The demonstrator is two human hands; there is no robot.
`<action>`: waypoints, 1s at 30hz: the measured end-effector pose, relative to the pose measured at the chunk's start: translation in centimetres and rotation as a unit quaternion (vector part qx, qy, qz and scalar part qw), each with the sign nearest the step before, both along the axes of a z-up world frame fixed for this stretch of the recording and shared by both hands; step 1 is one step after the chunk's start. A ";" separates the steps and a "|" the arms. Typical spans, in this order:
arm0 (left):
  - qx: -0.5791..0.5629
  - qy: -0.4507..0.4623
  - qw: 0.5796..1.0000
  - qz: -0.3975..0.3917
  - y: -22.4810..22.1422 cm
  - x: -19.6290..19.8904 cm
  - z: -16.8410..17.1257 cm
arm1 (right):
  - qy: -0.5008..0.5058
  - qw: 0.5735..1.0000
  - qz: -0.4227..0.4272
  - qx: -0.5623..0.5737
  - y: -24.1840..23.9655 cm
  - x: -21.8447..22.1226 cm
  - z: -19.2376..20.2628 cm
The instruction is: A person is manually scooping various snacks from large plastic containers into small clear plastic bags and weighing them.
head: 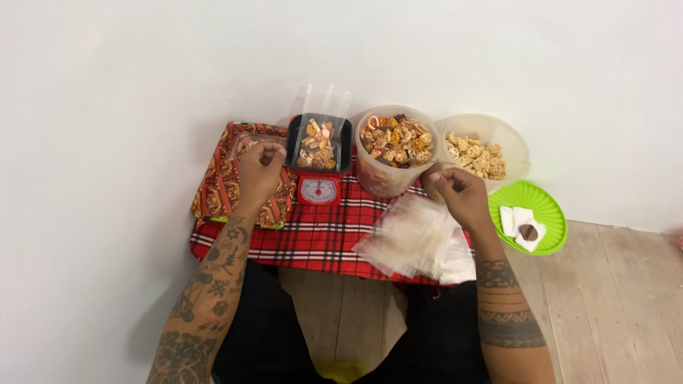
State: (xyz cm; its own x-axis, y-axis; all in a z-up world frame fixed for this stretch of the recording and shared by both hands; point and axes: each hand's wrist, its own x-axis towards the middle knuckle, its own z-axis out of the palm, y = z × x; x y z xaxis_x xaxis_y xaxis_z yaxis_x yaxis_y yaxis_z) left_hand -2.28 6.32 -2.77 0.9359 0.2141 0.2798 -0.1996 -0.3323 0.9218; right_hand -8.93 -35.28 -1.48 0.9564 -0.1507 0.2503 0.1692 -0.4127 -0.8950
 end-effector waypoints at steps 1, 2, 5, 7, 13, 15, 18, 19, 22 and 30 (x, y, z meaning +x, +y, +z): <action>0.001 0.001 1.000 -0.001 0.1 0.1 -0.1 | 0.001 1.000 -0.001 0.001 0.1 -0.9 0.3; 0.007 0.005 1.000 0.003 0.2 0.0 -0.4 | 0.025 1.000 0.008 -0.006 0.3 -2.0 0.4; 0.022 0.019 1.000 0.002 0.6 -0.6 -1.1 | 0.101 0.993 0.035 -0.051 -0.2 -4.1 -0.9; 0.030 0.027 0.999 -0.002 0.8 -1.0 -1.2 | 0.149 0.983 0.054 -0.088 -1.0 -4.8 -2.2; 0.127 0.135 0.980 -0.072 2.1 -2.8 -1.6 | 0.280 0.936 0.093 -0.192 -2.9 -5.2 -5.8; 0.183 0.206 0.951 -0.141 2.4 -4.3 -0.3 | 0.281 0.938 0.089 -0.182 -3.3 -4.8 -6.3; 0.213 0.237 0.923 -0.217 2.6 -5.0 -0.9 | 0.294 0.936 0.071 -0.181 -3.7 -4.2 -7.7; 0.213 0.238 0.922 -0.217 2.6 -5.1 -1.5 | 0.294 0.936 0.072 -0.180 -3.6 -4.2 -7.8; 0.241 0.246 0.899 -0.271 2.2 -5.3 -2.1 | 0.309 0.932 0.079 -0.174 -3.6 -3.7 -8.1; 0.347 0.313 0.814 -0.345 1.0 -4.6 -3.8 | 0.331 0.926 0.096 -0.156 -3.1 -3.0 -8.3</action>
State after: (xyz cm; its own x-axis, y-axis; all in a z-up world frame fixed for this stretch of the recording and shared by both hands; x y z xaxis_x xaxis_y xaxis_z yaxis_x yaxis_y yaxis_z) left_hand -6.91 7.33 -6.54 0.7715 -0.4294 -0.4695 -0.1225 -0.8244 0.5527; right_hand -11.90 -38.33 -9.74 0.9175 0.0183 -0.3974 -0.2767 -0.6882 -0.6707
